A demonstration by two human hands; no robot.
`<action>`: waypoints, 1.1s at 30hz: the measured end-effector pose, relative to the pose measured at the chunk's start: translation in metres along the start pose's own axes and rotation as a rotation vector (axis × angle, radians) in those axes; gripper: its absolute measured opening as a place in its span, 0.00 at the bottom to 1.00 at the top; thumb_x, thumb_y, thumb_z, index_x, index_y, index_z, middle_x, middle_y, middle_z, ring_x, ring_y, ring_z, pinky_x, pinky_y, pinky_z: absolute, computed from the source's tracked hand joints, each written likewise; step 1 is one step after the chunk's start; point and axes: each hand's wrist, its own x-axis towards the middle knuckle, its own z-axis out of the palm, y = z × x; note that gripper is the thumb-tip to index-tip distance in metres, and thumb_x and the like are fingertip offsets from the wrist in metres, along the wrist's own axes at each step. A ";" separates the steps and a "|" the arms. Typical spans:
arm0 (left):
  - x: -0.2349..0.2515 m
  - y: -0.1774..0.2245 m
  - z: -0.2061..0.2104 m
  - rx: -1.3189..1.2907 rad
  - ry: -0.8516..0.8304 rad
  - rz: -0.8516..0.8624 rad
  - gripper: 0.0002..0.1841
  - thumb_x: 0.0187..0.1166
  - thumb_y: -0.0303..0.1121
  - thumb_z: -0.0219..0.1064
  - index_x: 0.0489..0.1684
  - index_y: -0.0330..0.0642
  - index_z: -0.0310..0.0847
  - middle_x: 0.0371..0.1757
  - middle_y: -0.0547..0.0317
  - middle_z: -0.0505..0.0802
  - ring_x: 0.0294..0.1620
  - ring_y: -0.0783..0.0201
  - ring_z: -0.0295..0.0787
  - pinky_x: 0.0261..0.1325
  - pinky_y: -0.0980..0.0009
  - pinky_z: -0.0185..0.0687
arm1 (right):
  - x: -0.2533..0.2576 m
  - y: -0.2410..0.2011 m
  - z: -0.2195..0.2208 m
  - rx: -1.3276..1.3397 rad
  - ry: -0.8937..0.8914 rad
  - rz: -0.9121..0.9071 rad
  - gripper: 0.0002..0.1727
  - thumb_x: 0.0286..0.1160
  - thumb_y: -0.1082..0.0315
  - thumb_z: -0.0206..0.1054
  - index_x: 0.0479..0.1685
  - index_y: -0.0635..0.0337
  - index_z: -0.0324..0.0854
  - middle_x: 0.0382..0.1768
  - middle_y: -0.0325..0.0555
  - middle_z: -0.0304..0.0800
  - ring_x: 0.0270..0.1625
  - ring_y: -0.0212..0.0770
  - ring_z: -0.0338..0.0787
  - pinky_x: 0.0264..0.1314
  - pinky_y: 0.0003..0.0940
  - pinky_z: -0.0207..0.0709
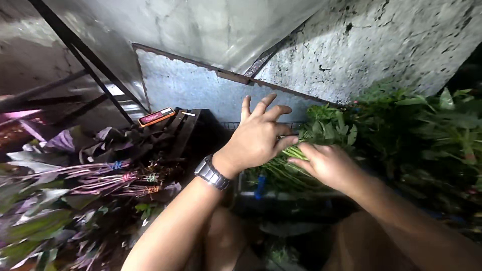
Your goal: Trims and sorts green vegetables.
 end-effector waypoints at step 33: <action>0.039 0.010 0.031 -0.095 -0.196 -0.243 0.19 0.83 0.47 0.57 0.23 0.48 0.81 0.21 0.56 0.84 0.27 0.51 0.86 0.27 0.46 0.74 | 0.031 0.015 -0.001 1.212 -0.399 0.326 0.10 0.88 0.69 0.55 0.45 0.61 0.82 0.21 0.43 0.83 0.23 0.37 0.86 0.36 0.37 0.88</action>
